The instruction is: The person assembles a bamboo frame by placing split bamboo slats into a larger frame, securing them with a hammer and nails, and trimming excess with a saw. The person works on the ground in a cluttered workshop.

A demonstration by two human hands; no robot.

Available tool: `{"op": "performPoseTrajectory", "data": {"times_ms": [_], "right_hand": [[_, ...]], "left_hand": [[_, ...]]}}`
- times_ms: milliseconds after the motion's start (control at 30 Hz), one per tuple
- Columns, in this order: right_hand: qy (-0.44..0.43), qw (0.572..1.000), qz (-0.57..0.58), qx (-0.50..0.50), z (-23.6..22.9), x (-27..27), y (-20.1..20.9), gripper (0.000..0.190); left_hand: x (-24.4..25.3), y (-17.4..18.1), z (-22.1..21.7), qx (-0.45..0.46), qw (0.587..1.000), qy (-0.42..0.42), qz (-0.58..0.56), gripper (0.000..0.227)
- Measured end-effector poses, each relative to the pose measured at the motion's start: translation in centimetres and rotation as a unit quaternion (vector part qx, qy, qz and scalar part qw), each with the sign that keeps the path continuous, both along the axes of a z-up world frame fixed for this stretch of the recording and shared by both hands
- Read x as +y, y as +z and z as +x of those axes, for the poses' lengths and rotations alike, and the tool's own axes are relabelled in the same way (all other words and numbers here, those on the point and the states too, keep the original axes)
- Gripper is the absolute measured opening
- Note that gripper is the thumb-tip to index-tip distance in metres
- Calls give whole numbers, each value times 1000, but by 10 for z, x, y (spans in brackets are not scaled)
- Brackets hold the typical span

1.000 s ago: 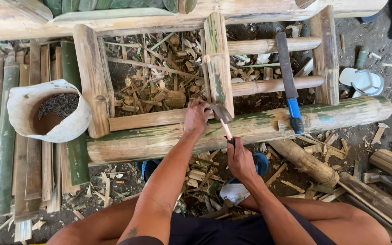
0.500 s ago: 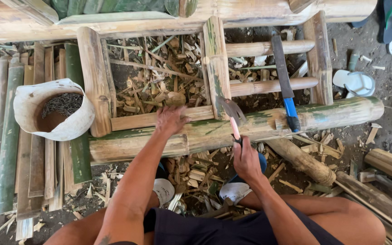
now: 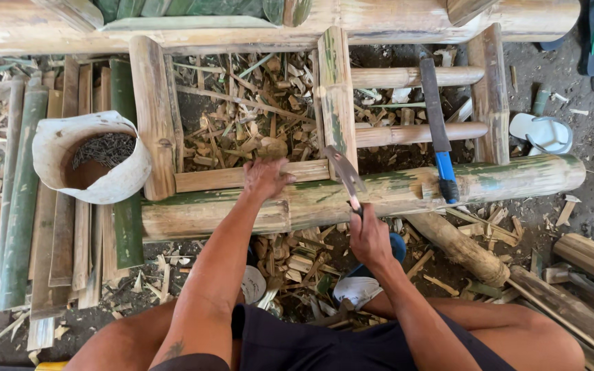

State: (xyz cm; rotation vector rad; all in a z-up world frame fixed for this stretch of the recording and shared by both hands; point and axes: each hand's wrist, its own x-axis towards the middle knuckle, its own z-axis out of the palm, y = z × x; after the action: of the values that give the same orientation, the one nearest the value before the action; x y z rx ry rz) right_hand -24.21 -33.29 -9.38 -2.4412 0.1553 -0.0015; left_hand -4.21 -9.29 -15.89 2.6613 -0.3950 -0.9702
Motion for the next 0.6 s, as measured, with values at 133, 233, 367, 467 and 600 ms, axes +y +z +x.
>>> {"op": "performPoseTrajectory", "data": {"times_ms": [133, 233, 367, 467, 600], "right_hand": [[0, 998, -38, 53, -1, 0, 3, 28], [-26, 994, -65, 84, 4, -1, -2, 27], [1, 996, 22, -84, 3, -1, -7, 35], [-36, 998, -27, 50, 2, 3, -5, 38], [-39, 995, -43, 77, 18, 10, 2, 29]], "left_hand": [[0, 7, 1, 28, 999, -5, 24, 66], [-2, 14, 5, -8, 1000, 3, -23, 69], [0, 17, 4, 16, 1000, 5, 7, 63], [1, 19, -1, 10, 1000, 7, -11, 65], [-2, 29, 4, -6, 1000, 13, -12, 66]]}}
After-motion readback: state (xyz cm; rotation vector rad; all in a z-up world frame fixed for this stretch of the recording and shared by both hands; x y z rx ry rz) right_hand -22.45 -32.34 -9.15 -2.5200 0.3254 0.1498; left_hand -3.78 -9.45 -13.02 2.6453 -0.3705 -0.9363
